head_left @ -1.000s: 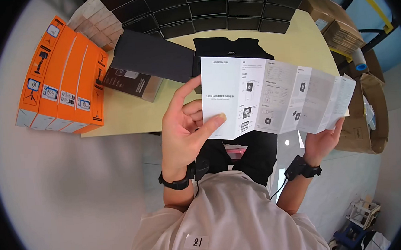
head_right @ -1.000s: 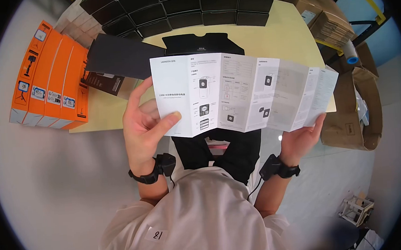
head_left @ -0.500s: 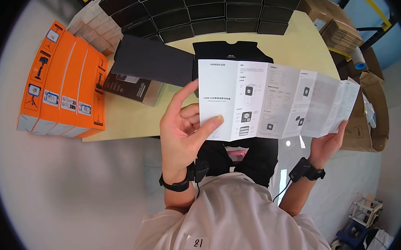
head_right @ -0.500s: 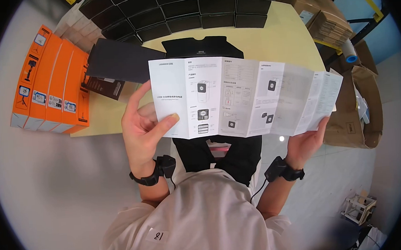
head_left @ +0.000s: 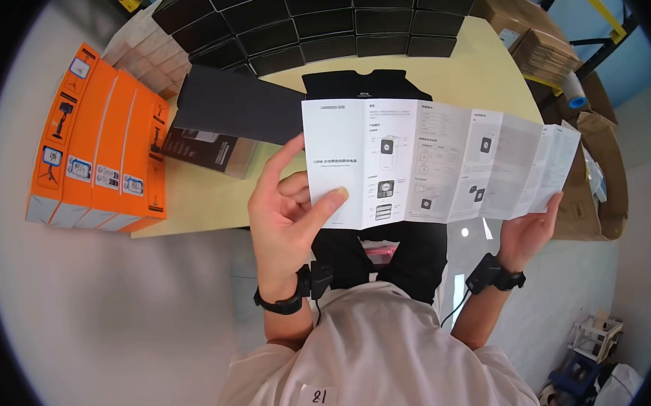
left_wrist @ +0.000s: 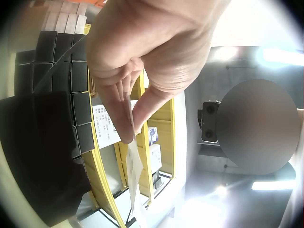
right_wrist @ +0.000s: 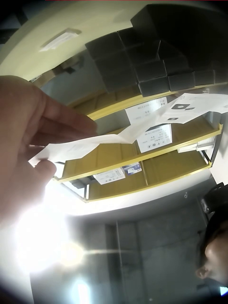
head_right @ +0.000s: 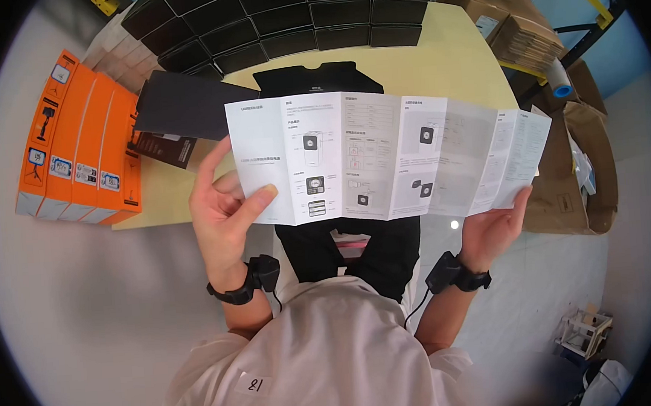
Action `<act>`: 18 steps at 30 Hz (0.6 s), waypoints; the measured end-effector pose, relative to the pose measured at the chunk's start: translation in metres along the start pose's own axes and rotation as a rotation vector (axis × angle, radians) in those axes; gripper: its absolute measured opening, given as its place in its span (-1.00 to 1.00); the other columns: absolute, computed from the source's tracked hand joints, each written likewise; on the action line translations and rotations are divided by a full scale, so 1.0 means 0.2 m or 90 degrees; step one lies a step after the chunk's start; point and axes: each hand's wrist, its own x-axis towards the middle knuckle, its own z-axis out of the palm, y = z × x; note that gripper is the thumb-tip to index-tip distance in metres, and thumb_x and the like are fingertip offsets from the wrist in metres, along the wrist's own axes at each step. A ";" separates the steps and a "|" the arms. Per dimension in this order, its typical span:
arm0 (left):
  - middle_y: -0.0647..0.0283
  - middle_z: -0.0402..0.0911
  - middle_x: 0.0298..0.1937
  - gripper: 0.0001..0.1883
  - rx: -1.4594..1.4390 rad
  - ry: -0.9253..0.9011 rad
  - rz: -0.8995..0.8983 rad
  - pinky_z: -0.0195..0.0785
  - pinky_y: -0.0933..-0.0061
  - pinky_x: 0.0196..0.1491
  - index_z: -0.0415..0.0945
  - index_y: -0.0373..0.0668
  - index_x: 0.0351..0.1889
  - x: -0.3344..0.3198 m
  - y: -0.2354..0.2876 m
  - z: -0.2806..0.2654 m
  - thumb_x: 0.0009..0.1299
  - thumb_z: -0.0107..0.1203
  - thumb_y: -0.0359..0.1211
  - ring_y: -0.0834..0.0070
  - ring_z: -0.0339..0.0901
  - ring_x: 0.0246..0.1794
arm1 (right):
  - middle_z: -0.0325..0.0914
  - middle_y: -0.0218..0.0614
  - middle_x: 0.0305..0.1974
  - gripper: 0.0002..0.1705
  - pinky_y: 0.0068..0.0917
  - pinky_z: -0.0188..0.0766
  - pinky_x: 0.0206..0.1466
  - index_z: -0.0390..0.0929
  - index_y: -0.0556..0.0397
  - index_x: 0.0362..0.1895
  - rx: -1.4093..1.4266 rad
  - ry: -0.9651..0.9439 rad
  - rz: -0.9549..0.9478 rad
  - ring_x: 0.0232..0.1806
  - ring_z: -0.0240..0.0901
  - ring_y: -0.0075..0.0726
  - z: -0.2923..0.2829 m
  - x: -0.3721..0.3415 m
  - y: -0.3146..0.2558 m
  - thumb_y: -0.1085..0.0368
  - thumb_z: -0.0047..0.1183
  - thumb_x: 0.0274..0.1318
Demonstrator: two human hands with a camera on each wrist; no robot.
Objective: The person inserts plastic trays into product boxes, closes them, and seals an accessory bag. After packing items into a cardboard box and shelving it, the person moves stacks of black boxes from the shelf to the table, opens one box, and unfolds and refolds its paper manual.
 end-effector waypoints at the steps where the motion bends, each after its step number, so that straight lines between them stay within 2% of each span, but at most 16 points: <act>1: -0.09 0.65 -0.06 -0.28 -0.001 -0.002 0.000 0.54 0.46 -0.08 0.14 -0.38 0.38 0.00 0.00 0.00 0.24 0.14 -0.74 0.32 0.64 -0.03 | 0.25 -0.36 0.39 -0.45 -0.17 0.14 0.42 0.19 -0.03 0.40 -0.001 0.001 -0.002 0.39 0.20 -0.27 0.00 0.00 0.00 0.01 -0.31 0.48; 3: -0.09 0.65 -0.05 -0.29 0.009 -0.002 0.008 0.54 0.46 -0.08 0.13 -0.38 0.38 0.00 0.00 0.00 0.24 0.14 -0.73 0.33 0.63 -0.02 | 0.25 -0.37 0.39 -0.43 -0.16 0.12 0.43 0.21 -0.04 0.40 0.051 -0.060 0.008 0.39 0.19 -0.26 0.01 0.00 -0.01 -0.03 -0.31 0.47; 9: -0.09 0.64 -0.04 -0.28 0.009 -0.004 0.015 0.52 0.46 -0.05 0.11 -0.38 0.39 0.01 0.00 0.00 0.25 0.14 -0.72 0.33 0.63 -0.01 | 0.23 -0.38 0.40 -0.41 -0.16 0.09 0.43 0.21 -0.04 0.40 0.052 -0.073 0.007 0.40 0.16 -0.24 0.01 0.00 -0.02 -0.07 -0.32 0.47; 12: -0.09 0.64 -0.03 -0.26 -0.003 -0.006 0.025 0.51 0.45 -0.02 0.09 -0.37 0.41 0.01 0.00 -0.01 0.26 0.13 -0.72 0.33 0.61 0.01 | 0.23 -0.38 0.40 -0.41 -0.16 0.10 0.43 0.21 -0.04 0.40 0.020 -0.019 -0.016 0.40 0.17 -0.25 0.04 0.00 -0.01 -0.07 -0.32 0.47; 15: -0.09 0.63 -0.02 -0.25 -0.003 0.002 0.029 0.49 0.44 0.01 0.07 -0.36 0.42 0.01 -0.01 -0.01 0.26 0.13 -0.72 0.34 0.60 0.03 | 0.22 -0.37 0.40 -0.41 -0.16 0.09 0.43 0.20 -0.04 0.40 0.043 -0.050 -0.002 0.40 0.17 -0.25 0.02 0.00 -0.01 -0.07 -0.32 0.47; 18: -0.09 0.63 -0.01 -0.25 -0.013 0.008 0.037 0.49 0.44 0.01 0.07 -0.36 0.42 0.00 -0.02 -0.02 0.26 0.13 -0.72 0.33 0.60 0.02 | 0.24 -0.37 0.39 -0.42 -0.16 0.10 0.43 0.21 -0.04 0.39 0.018 -0.025 -0.016 0.39 0.17 -0.25 0.03 -0.01 -0.01 -0.06 -0.32 0.47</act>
